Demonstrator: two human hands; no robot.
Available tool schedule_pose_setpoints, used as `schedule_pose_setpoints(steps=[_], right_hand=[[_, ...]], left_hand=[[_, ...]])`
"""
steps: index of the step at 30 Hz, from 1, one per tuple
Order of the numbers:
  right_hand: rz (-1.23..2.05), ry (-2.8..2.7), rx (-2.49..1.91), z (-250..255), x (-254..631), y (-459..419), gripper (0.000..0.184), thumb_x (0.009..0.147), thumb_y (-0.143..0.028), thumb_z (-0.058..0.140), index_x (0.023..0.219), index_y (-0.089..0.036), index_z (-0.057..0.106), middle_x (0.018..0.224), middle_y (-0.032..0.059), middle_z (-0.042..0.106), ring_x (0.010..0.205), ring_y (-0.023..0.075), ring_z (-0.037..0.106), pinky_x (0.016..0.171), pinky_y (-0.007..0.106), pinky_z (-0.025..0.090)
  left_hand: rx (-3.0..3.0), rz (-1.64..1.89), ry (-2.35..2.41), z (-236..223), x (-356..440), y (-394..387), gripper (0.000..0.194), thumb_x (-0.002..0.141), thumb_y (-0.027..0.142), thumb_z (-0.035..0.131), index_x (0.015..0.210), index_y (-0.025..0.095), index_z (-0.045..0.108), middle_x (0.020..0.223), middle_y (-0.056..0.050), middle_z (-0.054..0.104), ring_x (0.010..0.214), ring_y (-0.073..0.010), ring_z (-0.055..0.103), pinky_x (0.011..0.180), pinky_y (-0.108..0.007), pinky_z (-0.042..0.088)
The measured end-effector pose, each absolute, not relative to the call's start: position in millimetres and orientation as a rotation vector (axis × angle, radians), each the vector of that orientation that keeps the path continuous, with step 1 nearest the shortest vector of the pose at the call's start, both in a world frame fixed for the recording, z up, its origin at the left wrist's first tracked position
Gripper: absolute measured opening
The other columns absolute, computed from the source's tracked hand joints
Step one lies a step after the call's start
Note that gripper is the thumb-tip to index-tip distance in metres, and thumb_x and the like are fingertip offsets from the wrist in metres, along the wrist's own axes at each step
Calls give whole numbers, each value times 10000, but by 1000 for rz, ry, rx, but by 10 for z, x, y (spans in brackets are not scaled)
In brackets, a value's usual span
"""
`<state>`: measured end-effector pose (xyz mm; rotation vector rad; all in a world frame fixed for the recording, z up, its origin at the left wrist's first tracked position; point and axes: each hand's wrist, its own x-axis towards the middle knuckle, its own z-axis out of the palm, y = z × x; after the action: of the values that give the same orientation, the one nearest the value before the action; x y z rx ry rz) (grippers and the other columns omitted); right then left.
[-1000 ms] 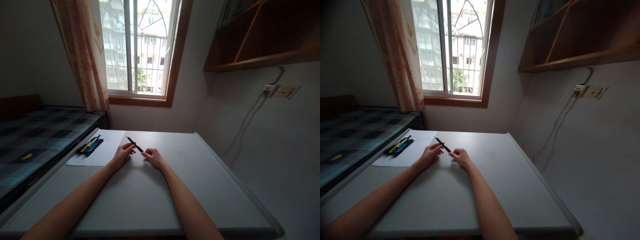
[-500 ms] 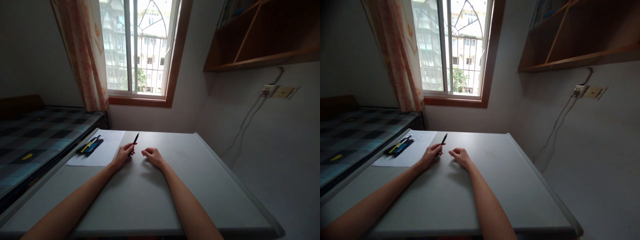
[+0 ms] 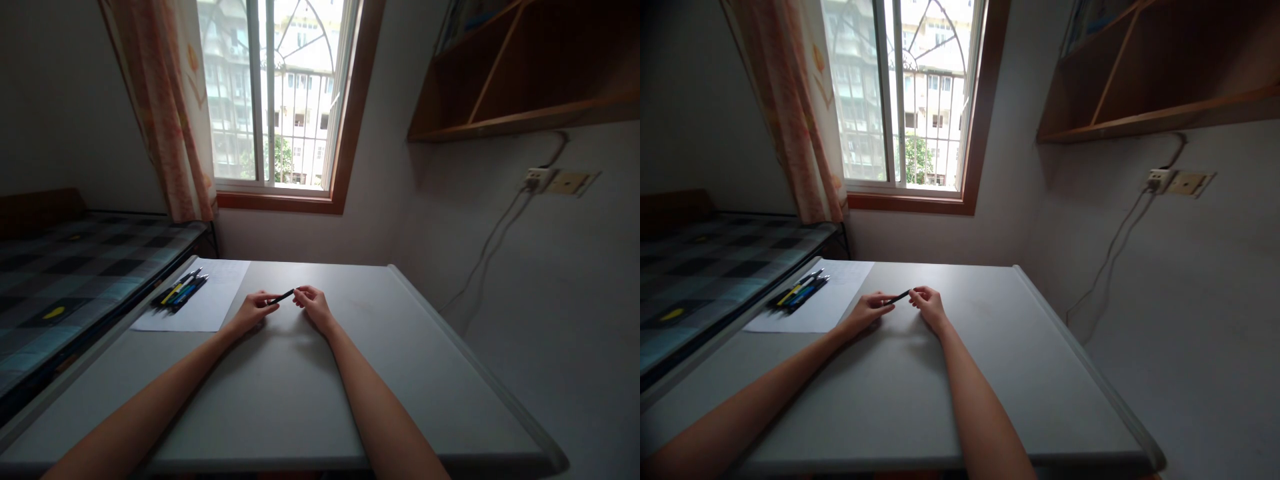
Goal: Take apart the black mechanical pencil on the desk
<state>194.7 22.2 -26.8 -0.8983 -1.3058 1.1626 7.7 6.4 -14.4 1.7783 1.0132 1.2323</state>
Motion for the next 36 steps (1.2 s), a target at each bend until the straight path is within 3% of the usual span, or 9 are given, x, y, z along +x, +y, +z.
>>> schedule_pose_setpoints(steps=[4, 9, 12, 18, 24, 36], right_hand=[[1156, -1279, -906, -277, 1944, 235, 276, 621, -404, 656, 730, -154, 618, 549, 12, 606, 502, 102, 517, 503, 225, 370], [1192, -1160, -923, -253, 1960, 230, 301, 587, -411, 679, 713, -146, 610, 546, 8, 601, 502, 100, 521, 517, 232, 380], [1211, -1113, -914, -252, 1969, 233, 318, 578, -415, 685, 722, -142, 606, 565, 13, 607, 520, 105, 532, 532, 239, 391], [1227, -1160, -902, -283, 1984, 252, 304, 582, -375, 690, 762, -142, 615, 630, 28, 630, 555, 110, 550, 559, 244, 405], [1259, -1064, -890, -304, 1999, 269, 321, 561, -347, 710, 792, -147, 610, 676, 28, 635, 585, 111, 568, 582, 246, 423], [1283, -969, -870, -340, 2012, 305, 315, 552, -348, 720, 774, -155, 606, 684, 24, 636, 594, 115, 591, 578, 240, 440]], left_hand=[[1794, 1213, 1024, -127, 81, 44, 258, 602, 290, 683, 852, 229, 701, 649, -2, 536, 576, -115, 497, 533, -221, 413], [1549, 1189, 1047, -135, 45, 48, 439, 594, 336, 698, 1003, 190, 632, 803, -37, 612, 543, -109, 552, 481, -222, 437], [1320, 1278, 965, -163, -7, 109, 510, 612, 320, 701, 1077, 152, 577, 928, -96, 636, 657, -145, 613, 586, -248, 484], [1046, 1311, 863, -211, -77, 201, 454, 648, 263, 695, 1070, 148, 570, 1069, -136, 616, 834, -186, 631, 676, -253, 494], [1050, 1279, 825, -192, -71, 168, 416, 655, 258, 689, 1040, 133, 593, 1112, -148, 595, 909, -230, 617, 711, -280, 494], [922, 1350, 852, -198, -49, 194, 367, 641, 157, 689, 995, 106, 606, 1053, -139, 627, 885, -229, 628, 753, -296, 507]])
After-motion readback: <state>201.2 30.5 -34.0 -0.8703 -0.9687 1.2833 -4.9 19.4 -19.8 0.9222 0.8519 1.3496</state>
